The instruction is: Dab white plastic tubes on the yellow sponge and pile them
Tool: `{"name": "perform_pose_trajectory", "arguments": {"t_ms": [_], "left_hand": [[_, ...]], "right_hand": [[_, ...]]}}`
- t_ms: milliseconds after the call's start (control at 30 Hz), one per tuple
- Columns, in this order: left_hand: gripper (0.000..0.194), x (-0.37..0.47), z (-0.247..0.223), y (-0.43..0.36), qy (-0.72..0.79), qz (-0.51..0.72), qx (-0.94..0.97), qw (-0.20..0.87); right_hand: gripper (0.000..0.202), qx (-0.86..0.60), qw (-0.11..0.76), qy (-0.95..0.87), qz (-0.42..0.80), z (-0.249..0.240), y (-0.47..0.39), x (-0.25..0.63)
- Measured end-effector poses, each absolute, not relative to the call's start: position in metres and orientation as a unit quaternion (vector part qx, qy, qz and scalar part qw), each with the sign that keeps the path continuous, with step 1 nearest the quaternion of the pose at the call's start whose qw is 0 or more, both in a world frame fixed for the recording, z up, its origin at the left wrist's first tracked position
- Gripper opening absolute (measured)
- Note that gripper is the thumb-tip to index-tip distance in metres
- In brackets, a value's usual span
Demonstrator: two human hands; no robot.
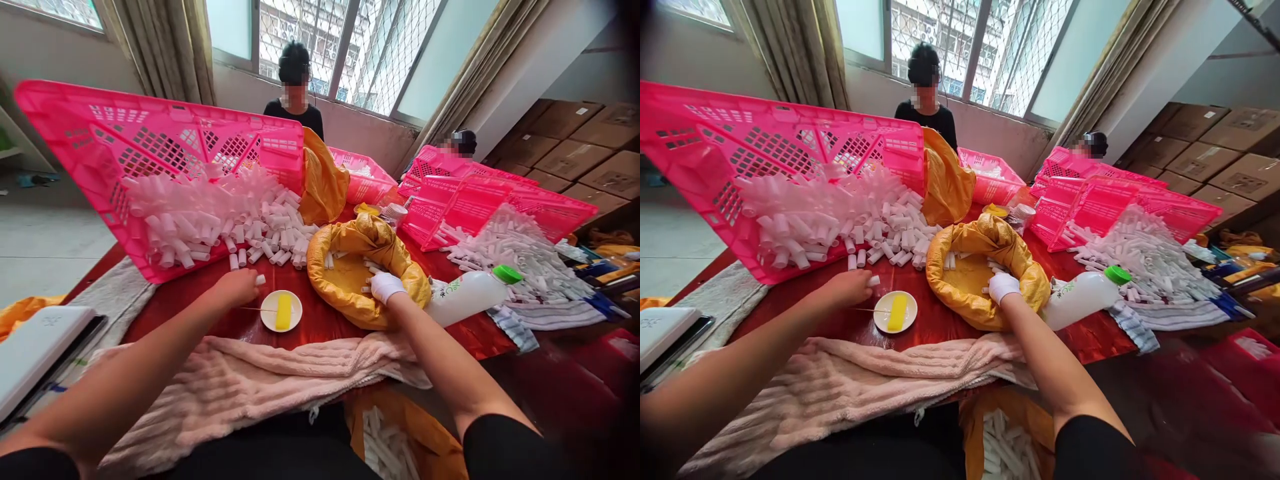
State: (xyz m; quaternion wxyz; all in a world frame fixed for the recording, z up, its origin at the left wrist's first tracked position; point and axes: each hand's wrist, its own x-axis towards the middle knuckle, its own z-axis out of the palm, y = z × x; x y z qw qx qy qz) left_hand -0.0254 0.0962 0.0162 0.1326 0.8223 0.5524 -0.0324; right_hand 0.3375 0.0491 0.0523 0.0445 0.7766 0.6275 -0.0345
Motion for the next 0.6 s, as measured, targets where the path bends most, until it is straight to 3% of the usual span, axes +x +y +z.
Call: {"name": "perform_pose_trajectory", "arguments": {"t_ms": [167, 300, 400, 600], "left_hand": [[0.022, -0.039, 0.017, 0.045, 0.513, -0.053, 0.845, 0.14], [0.02, -0.042, 0.001, 0.03, 0.523, -0.004, 0.837, 0.163], [0.023, -0.04, -0.014, 0.031, 0.545, 0.041, 0.824, 0.152], [0.022, -0.034, -0.026, 0.031, 0.554, 0.067, 0.818, 0.14]], "right_hand": [[0.018, 0.745, 0.055, 0.665, -0.009, 0.045, 0.049, 0.305], [0.028, 0.637, -0.114, 0.761, -0.043, 0.025, 0.029, 0.239], [0.023, 0.553, -0.199, 0.803, -0.096, -0.008, 0.026, 0.197], [0.038, 0.495, -0.198, 0.841, -0.09, -0.039, 0.02, 0.195]]}}
